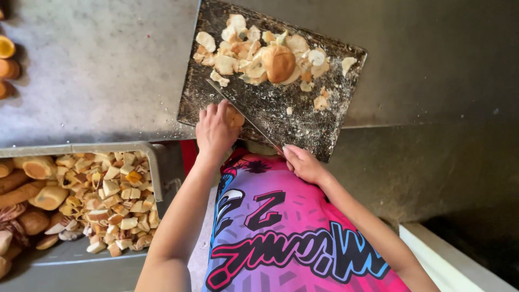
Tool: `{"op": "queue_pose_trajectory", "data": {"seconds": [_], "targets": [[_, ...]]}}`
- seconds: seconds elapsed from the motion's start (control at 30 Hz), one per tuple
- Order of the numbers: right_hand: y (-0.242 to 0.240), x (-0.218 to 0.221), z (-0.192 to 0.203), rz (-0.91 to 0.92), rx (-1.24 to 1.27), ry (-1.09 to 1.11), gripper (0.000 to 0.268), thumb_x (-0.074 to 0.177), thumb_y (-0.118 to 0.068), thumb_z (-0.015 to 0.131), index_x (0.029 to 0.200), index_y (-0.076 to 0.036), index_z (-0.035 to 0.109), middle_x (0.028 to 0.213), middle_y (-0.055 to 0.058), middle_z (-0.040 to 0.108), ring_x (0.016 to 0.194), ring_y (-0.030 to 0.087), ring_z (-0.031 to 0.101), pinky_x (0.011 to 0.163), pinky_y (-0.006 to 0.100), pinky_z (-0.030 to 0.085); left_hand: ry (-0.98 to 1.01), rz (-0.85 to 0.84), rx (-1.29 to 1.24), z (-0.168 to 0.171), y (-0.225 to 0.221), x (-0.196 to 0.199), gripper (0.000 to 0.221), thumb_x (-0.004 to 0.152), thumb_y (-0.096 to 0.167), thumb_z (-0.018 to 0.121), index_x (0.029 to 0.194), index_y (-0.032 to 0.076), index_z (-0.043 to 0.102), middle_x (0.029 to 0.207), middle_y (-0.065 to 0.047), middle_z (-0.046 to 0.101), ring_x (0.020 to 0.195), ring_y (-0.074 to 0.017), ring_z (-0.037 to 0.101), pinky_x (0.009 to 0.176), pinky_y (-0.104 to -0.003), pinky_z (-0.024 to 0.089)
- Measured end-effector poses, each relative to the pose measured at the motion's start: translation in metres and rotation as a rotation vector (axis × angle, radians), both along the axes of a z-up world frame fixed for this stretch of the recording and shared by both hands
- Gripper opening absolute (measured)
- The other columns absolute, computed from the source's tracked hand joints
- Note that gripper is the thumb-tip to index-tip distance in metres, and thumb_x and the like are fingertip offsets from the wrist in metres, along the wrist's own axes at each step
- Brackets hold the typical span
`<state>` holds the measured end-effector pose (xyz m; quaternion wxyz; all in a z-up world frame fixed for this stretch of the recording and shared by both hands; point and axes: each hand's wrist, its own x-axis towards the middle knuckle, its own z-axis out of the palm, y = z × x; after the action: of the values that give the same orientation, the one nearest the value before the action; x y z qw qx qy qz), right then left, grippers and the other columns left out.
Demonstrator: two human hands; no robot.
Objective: The person cuts various pieces of bread and buns on a metal tray using a knife, retrieves additional bread from a container by hand, and continues slicing the buns on the tray.
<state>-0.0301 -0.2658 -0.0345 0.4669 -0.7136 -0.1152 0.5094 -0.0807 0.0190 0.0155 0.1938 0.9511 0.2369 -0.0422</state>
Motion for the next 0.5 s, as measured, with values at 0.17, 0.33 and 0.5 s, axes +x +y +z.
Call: {"op": "queue_pose_trajectory", "data": {"seconds": [0.17, 0.33, 0.5], "targets": [[-0.017, -0.016, 0.005, -0.006, 0.028, -0.063, 0.036, 0.108, -0.037, 0.046, 0.090, -0.007, 0.056, 0.066, -0.001, 0.053, 0.060, 0.010, 0.051, 0.058, 0.029, 0.045, 0.011, -0.013, 0.010, 0.000, 0.000, 0.003, 0.068, 0.067, 0.024, 0.090, 0.127, 0.013, 0.060, 0.116, -0.013, 0.063, 0.109, -0.0343, 0.060, 0.088, -0.046, 0.052], [-0.034, -0.018, 0.020, 0.016, -0.037, -0.064, 0.032, 0.106, -0.035, 0.048, 0.099, -0.006, 0.062, 0.066, -0.001, 0.053, 0.061, 0.011, 0.049, 0.059, 0.030, 0.045, -0.044, 0.013, 0.024, -0.010, -0.004, -0.002, 0.068, 0.068, 0.024, 0.090, 0.128, 0.009, 0.060, 0.117, -0.014, 0.064, 0.109, -0.0348, 0.061, 0.089, -0.046, 0.052], [-0.040, -0.015, 0.029, 0.041, -0.031, -0.049, 0.033, 0.106, -0.035, 0.047, 0.105, -0.006, 0.063, 0.066, -0.001, 0.053, 0.061, 0.010, 0.049, 0.059, 0.030, 0.045, -0.063, 0.024, 0.041, -0.017, -0.006, -0.004, 0.069, 0.072, 0.024, 0.090, 0.131, 0.006, 0.059, 0.117, -0.016, 0.064, 0.108, -0.0357, 0.061, 0.091, -0.045, 0.052]]}}
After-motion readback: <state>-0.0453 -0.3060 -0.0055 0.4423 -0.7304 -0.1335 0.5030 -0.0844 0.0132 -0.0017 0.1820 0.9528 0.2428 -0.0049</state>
